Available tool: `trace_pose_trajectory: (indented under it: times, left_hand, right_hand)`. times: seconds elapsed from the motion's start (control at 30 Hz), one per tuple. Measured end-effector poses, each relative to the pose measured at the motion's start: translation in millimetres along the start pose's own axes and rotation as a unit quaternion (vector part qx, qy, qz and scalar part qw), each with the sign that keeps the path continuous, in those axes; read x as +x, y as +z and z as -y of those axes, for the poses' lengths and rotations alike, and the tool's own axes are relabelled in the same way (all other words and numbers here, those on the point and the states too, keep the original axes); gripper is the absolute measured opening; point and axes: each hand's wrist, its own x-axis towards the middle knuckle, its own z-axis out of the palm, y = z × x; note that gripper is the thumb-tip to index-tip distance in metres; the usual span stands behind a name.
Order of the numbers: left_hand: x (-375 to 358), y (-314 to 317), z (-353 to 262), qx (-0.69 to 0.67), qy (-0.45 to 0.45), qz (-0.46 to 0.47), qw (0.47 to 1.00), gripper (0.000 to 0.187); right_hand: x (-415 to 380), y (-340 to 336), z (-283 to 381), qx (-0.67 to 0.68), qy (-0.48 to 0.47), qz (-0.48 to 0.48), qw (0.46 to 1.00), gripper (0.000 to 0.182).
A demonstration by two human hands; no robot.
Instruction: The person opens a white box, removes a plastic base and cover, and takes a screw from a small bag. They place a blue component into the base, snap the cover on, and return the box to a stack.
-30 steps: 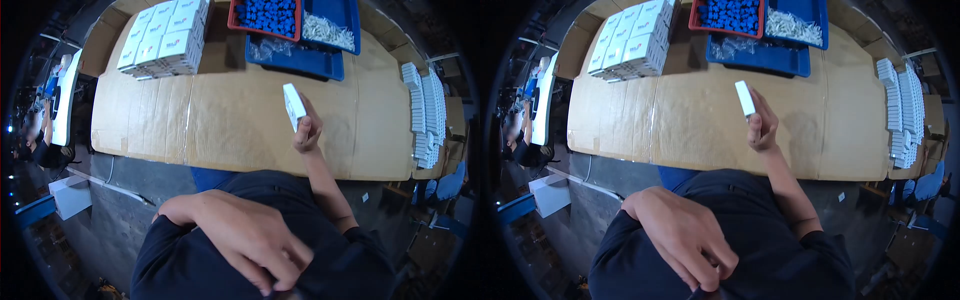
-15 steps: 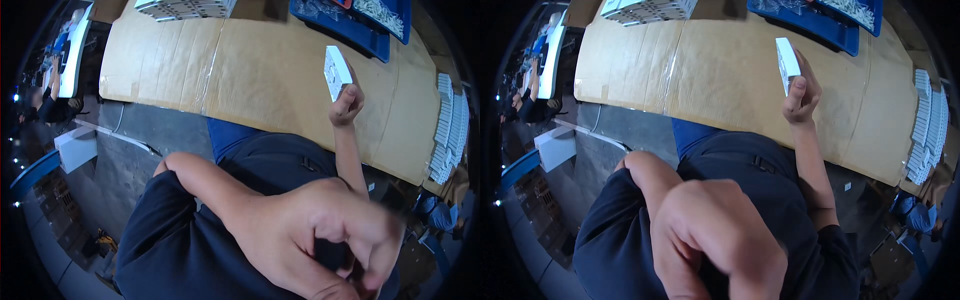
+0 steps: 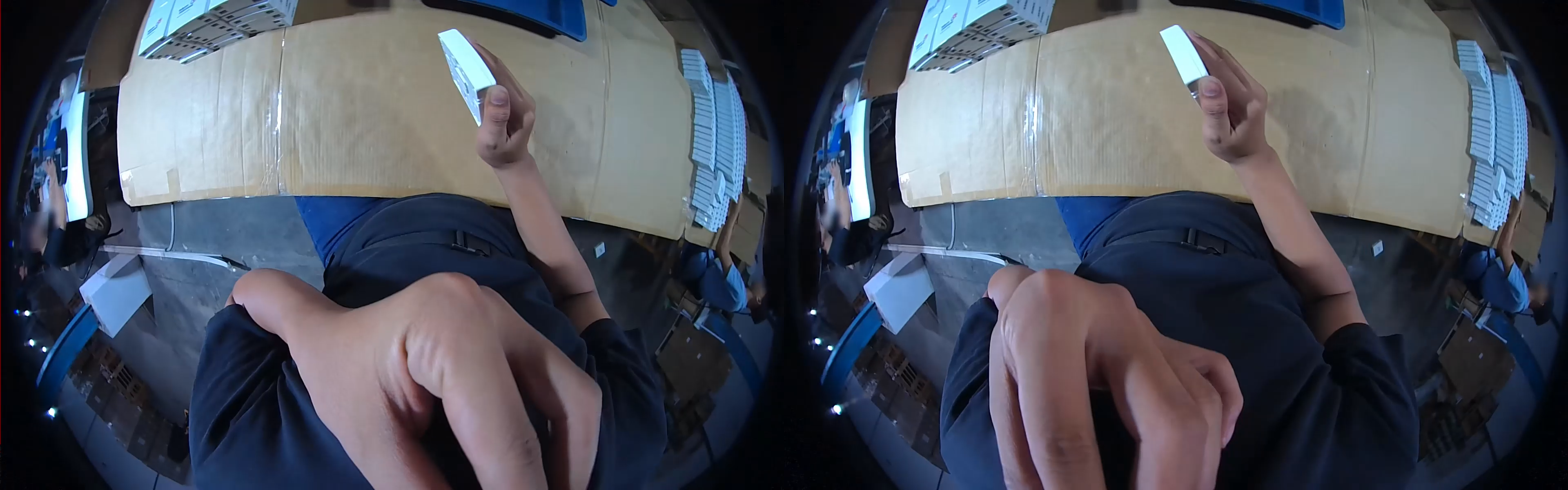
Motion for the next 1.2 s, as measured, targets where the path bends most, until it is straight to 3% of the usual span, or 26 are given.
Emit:
trace_pose_trajectory:
  times: [0.13,0.2,0.47,0.8,0.87,0.97,1.13,1.2]
  left_hand:
    - [17.4,-36.3,-41.4,0.004,-0.214,0.122,0.969,0.020]
    - [18.6,-37.5,-40.5,-0.001,-0.241,0.127,0.962,0.018]
    - [28.0,-34.3,-45.9,0.055,-0.254,0.131,0.957,0.016]
    - [41.2,-24.7,-78.7,0.229,-0.242,0.155,0.930,0.015]
    - [42.1,-19.4,-68.3,0.266,-0.159,0.136,0.941,0.011]
    - [30.1,-12.1,-66.4,0.298,-0.103,0.118,0.941,0.009]
    - [48.0,-47.1,-91.9,0.310,-0.157,0.297,0.890,0.012]
    - [51.3,-59.4,-104.1,0.298,-0.248,0.312,0.867,0.008]
  right_hand:
    - [-1.2,-2.9,-6.7,0.000,0.008,0.000,1.000,0.062]
    - [-3.5,0.1,-7.6,0.011,0.011,-0.001,1.000,0.062]
    - [-0.4,2.0,-3.5,0.019,0.019,0.003,1.000,0.062]
    - [1.0,-2.4,-5.3,0.009,0.013,0.002,1.000,0.063]
    - [1.0,-2.6,-4.3,0.015,0.019,0.009,1.000,0.063]
    - [1.1,-1.7,-7.0,0.021,0.006,0.007,1.000,0.060]
    - [0.3,-10.0,0.3,0.030,0.037,0.012,0.999,0.053]
    - [4.3,-10.3,6.1,0.039,0.051,0.013,0.998,0.053]
